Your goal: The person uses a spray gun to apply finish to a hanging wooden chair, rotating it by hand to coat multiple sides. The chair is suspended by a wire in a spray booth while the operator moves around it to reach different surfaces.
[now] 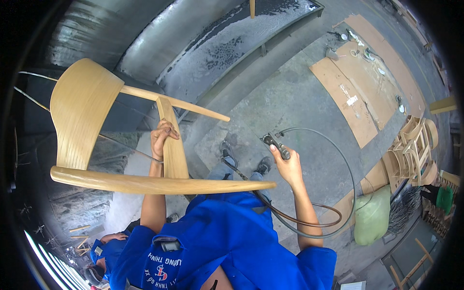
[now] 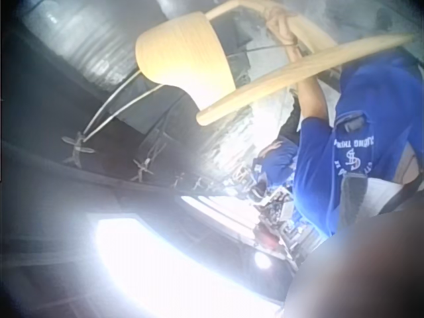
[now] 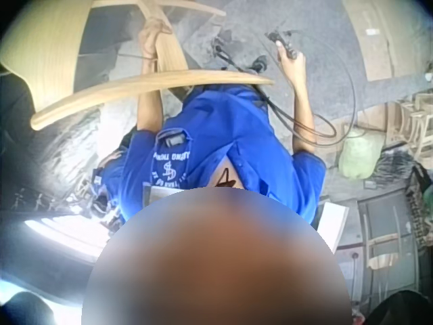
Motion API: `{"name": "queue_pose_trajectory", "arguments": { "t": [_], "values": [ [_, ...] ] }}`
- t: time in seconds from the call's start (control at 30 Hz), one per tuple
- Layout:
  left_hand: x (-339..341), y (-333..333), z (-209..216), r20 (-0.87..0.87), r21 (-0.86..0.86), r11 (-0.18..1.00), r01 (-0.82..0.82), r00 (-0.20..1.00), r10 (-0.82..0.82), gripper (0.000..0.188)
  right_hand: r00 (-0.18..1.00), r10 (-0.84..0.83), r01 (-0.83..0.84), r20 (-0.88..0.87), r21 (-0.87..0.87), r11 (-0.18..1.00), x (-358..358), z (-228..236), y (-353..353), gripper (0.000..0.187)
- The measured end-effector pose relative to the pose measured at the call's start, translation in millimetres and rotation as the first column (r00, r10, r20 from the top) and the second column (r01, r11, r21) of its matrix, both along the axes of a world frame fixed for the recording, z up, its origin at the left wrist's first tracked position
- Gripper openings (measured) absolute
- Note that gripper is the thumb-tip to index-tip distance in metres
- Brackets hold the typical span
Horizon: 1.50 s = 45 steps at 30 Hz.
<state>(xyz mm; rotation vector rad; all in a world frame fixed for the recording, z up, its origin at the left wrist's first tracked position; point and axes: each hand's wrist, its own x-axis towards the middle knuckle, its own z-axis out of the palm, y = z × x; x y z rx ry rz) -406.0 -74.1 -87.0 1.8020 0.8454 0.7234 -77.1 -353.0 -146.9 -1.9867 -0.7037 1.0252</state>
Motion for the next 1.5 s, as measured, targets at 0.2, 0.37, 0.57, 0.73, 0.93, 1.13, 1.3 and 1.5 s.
{"name": "queue_pose_trajectory", "arguments": {
  "t": [0.2,0.37,0.57,0.73,0.93,1.13,1.3,1.5],
  "values": [
    [-2.8,0.0,2.8,-0.02,0.046,0.999,-0.003,1.0,0.004,0.036,0.95,0.122,-0.018,-0.288,0.339,0.94,-22.8,52.0,30.2,0.052],
    [-6.3,1.0,1.7,-0.008,0.06,0.998,-0.014,1.0,0.014,0.035,0.78,0.331,0.074,-0.532,0.603,0.794,-30.7,85.1,51.4,0.055],
    [-17.7,6.4,-5.6,-0.03,0.064,0.998,-0.023,0.999,0.025,0.036,0.887,0.255,-0.038,-0.384,0.49,0.871,-6.1,90.4,22.0,0.061],
    [-33.2,31.5,-26.7,-0.071,0.072,0.996,-0.046,0.996,0.051,0.033,0.935,0.177,-0.004,-0.307,0.491,0.871,13.4,111.2,-38.4,0.063],
    [-51.7,72.6,-47.7,-0.145,0.118,0.993,-0.018,0.989,0.035,0.033,0.875,0.247,0.026,-0.415,0.551,0.834,31.0,144.0,-103.0,0.086],
    [-72.1,105.1,-79.5,-0.182,0.154,0.975,-0.162,0.965,0.189,0.034,0.838,0.205,0.039,-0.507,0.43,0.902,46.5,133.4,-147.4,0.095],
    [-86.2,140.5,-117.3,-0.352,0.676,0.733,0.076,0.907,0.231,0.032,0.953,-0.085,0.104,-0.292,0.049,0.993,57.2,102.7,-149.0,0.047],
    [-60.7,139.5,-109.5,-0.407,0.364,0.676,-0.64,0.544,0.734,0.05,0.973,-0.111,0.13,-0.204,0.087,0.988,36.8,96.9,-142.8,0.048]
  ]
}}
